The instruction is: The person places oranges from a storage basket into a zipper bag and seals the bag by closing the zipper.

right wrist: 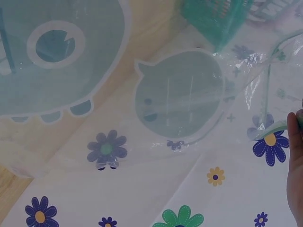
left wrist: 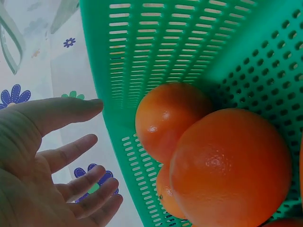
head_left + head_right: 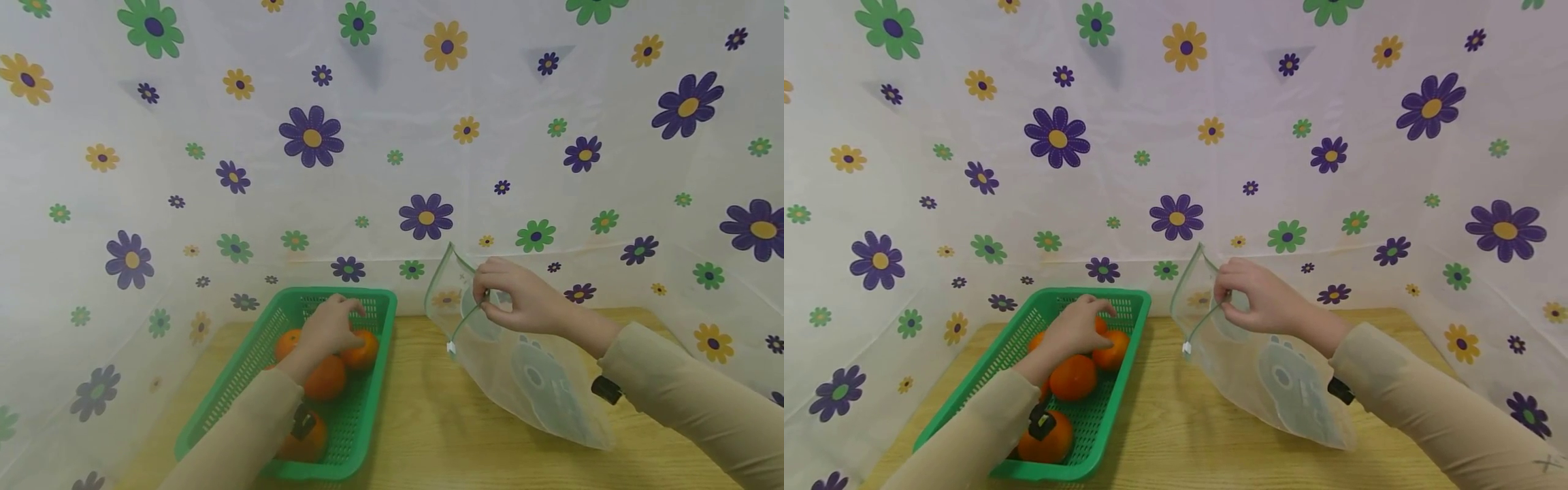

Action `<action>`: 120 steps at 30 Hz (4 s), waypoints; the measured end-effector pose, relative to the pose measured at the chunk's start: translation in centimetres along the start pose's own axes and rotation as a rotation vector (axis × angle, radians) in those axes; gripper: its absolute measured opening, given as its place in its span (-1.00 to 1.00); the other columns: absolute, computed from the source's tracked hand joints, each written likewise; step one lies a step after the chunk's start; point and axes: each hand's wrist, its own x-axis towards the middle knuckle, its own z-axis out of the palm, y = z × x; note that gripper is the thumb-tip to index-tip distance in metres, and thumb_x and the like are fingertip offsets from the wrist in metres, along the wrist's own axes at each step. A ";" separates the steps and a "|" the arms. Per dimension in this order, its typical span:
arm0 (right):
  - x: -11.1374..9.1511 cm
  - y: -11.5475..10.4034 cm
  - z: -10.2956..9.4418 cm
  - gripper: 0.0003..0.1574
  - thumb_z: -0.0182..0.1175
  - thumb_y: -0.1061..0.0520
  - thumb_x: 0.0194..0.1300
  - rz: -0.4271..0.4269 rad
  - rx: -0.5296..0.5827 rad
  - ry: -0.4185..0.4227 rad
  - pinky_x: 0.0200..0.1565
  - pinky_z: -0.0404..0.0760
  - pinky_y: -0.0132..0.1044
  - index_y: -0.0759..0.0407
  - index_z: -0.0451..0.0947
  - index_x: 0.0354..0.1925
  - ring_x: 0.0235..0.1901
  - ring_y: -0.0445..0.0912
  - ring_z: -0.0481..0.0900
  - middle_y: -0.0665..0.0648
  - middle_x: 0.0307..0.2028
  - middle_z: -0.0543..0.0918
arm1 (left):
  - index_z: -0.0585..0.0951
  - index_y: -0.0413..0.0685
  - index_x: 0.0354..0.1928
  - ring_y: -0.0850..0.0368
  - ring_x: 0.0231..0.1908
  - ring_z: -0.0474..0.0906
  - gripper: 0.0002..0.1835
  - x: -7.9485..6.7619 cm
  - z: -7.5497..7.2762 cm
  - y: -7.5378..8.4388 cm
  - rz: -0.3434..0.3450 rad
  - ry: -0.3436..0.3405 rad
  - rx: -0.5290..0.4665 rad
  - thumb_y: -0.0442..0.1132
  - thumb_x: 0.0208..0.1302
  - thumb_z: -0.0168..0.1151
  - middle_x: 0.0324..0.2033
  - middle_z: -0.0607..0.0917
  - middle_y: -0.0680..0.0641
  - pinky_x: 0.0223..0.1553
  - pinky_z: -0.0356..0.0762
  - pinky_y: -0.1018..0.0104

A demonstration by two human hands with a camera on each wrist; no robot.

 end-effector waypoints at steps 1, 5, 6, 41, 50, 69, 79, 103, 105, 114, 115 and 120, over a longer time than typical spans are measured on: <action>0.0 0.0 0.0 -0.77 0.29 0.36 0.17 -0.005 0.001 0.002 -0.12 0.57 -0.21 0.02 0.59 -0.33 -0.19 -0.22 0.47 -0.09 -0.32 0.60 | 0.70 0.00 0.17 -0.20 0.11 0.56 -0.44 0.0 0.1 -0.1 0.000 0.001 0.000 -0.25 0.06 0.59 0.26 0.58 -0.25 0.08 0.68 -0.13; 0.2 0.0 -0.1 -0.77 0.29 0.36 0.17 -0.023 0.002 0.010 -0.12 0.57 -0.22 0.02 0.60 -0.34 -0.19 -0.21 0.47 -0.09 -0.33 0.59 | 0.68 0.01 0.21 -0.27 0.24 0.52 -0.39 0.2 0.5 -0.2 -0.010 -0.008 0.005 -0.24 0.04 0.61 0.28 0.55 -0.27 0.19 0.65 -0.21; 0.2 0.1 -0.1 -0.77 0.29 0.36 0.16 -0.025 0.003 0.011 -0.12 0.57 -0.22 0.02 0.60 -0.34 -0.19 -0.21 0.47 -0.09 -0.33 0.60 | 0.68 0.01 0.21 -0.27 0.24 0.52 -0.38 0.3 0.6 -0.3 -0.013 -0.012 0.005 -0.24 0.03 0.60 0.28 0.56 -0.27 0.20 0.64 -0.21; 0.0 -0.1 0.4 -0.76 0.29 0.37 0.19 -0.067 0.039 0.024 -0.15 0.50 -0.25 0.03 0.56 -0.36 -0.24 -0.21 0.42 -0.09 -0.39 0.55 | 0.61 0.01 0.31 -0.25 0.13 0.52 -0.20 1.3 3.9 0.0 0.040 -0.087 0.190 -0.23 -0.10 0.64 0.13 0.57 -0.26 0.17 0.63 -0.26; 0.1 -0.4 0.3 -0.78 0.31 0.35 0.19 -0.058 0.026 0.018 -0.15 0.50 -0.24 0.03 0.56 -0.37 -0.24 -0.20 0.43 -0.09 -0.40 0.56 | 0.61 -0.04 0.31 -0.28 0.14 0.53 -0.22 1.3 4.4 0.1 0.046 -0.095 0.188 -0.24 -0.06 0.64 0.16 0.61 -0.28 0.22 0.61 -0.24; 0.2 -0.2 0.4 -0.77 0.31 0.37 0.17 -0.079 0.030 0.036 -0.14 0.52 -0.22 0.03 0.58 -0.35 -0.23 -0.19 0.44 -0.08 -0.37 0.58 | 0.61 -0.02 0.25 -0.21 0.04 0.57 -0.27 1.5 4.8 -0.1 0.080 -0.131 0.264 -0.27 -0.06 0.65 0.06 0.66 -0.22 0.10 0.67 -0.17; 0.5 -0.4 0.2 -0.78 0.32 0.36 0.17 -0.077 0.033 0.043 -0.13 0.53 -0.22 0.04 0.59 -0.35 -0.22 -0.19 0.46 -0.08 -0.37 0.59 | 0.61 0.00 0.27 -0.19 0.06 0.58 -0.24 1.5 4.7 0.1 0.061 -0.161 0.268 -0.27 -0.08 0.67 0.08 0.65 -0.22 0.11 0.67 -0.18; 0.3 -0.3 0.5 -0.78 0.33 0.36 0.17 -0.067 0.033 0.033 -0.15 0.53 -0.26 0.05 0.59 -0.36 -0.23 -0.20 0.44 -0.07 -0.37 0.59 | 0.61 -0.03 0.28 -0.21 0.03 0.59 -0.17 2.5 5.6 -0.8 0.050 -0.135 0.237 -0.25 -0.21 0.65 0.05 0.68 -0.24 0.03 0.68 -0.22; 0.3 -0.3 0.5 -0.79 0.33 0.36 0.17 -0.058 0.032 0.031 -0.15 0.54 -0.26 0.05 0.59 -0.35 -0.22 -0.21 0.44 -0.07 -0.37 0.59 | 0.60 -0.05 0.28 -0.22 0.05 0.59 -0.20 2.1 5.1 -0.3 0.042 -0.138 0.238 -0.25 -0.15 0.63 0.07 0.67 -0.25 0.07 0.68 -0.20; 0.2 -0.3 0.5 -0.79 0.33 0.34 0.18 -0.055 0.025 0.029 -0.17 0.51 -0.26 0.04 0.59 -0.36 -0.24 -0.21 0.42 -0.07 -0.38 0.58 | 0.59 -0.10 0.32 -0.25 0.10 0.59 -0.23 1.5 4.6 0.3 0.031 -0.133 0.237 -0.24 -0.03 0.61 0.11 0.67 -0.28 0.20 0.64 -0.21; 0.2 -0.3 0.5 -0.79 0.33 0.34 0.18 -0.053 0.024 0.028 -0.17 0.51 -0.26 0.04 0.59 -0.36 -0.24 -0.21 0.42 -0.08 -0.38 0.58 | 0.59 -0.10 0.32 -0.25 0.11 0.59 -0.22 1.5 4.6 0.3 0.032 -0.132 0.237 -0.24 -0.04 0.61 0.11 0.67 -0.28 0.20 0.63 -0.21; 0.3 -0.4 0.4 -0.80 0.33 0.35 0.18 -0.047 0.031 0.028 -0.17 0.55 -0.27 0.05 0.59 -0.36 -0.23 -0.22 0.43 -0.07 -0.37 0.59 | 0.60 -0.07 0.32 -0.24 0.12 0.59 -0.20 1.6 4.7 -0.1 0.036 -0.124 0.218 -0.23 -0.07 0.64 0.12 0.67 -0.26 0.21 0.62 -0.23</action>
